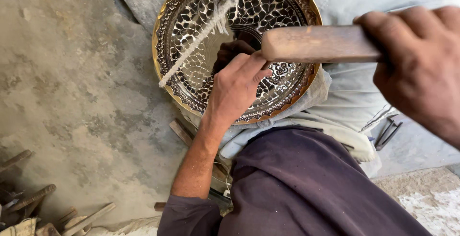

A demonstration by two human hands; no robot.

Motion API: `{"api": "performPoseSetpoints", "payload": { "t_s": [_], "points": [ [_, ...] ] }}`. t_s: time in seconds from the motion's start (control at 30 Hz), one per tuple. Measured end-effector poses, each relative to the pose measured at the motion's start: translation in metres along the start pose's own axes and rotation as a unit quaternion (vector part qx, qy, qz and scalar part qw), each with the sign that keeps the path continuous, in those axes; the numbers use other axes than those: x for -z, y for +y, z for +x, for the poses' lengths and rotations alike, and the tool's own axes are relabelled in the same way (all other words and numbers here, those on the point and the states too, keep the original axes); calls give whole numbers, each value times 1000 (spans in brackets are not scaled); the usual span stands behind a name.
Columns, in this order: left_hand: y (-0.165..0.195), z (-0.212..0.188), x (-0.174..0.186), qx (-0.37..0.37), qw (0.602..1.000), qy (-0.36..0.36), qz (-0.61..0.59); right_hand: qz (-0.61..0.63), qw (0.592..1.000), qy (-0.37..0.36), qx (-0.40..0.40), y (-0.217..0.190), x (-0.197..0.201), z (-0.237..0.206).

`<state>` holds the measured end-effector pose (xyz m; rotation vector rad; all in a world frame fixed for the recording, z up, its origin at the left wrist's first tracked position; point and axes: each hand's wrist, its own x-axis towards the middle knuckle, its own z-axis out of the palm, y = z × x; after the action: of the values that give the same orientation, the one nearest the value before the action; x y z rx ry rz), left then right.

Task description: The person sits on the floor with an engraved brass tray resting on cloth on their lap. They hold a small punch against the tray's patterned surface with one hand and strike it repeatedly with a wooden mallet held in the other hand, repositioning the punch along the design as they work.

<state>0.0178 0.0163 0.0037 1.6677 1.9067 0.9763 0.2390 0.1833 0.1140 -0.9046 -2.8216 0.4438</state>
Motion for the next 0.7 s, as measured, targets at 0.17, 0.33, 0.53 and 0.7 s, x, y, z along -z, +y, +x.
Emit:
{"api": "performPoseSetpoints", "payload": {
  "t_s": [0.17, 0.33, 0.53, 0.7],
  "points": [
    [-1, 4, -1, 32, 999, -12, -4, 34, 999, -11, -3, 8, -10, -2],
    [1, -14, 5, 54, 995, 58, -55, 2, 1000, 9, 17, 16, -12, -4],
    [4, -19, -2, 84, 991, 82, -57, 286, 946, -27, -152, -1, -9, 11],
    [2, -17, 2, 60, 995, 55, -55, 21, 1000, -5, 1, -19, 5, 31]
  ]
}}
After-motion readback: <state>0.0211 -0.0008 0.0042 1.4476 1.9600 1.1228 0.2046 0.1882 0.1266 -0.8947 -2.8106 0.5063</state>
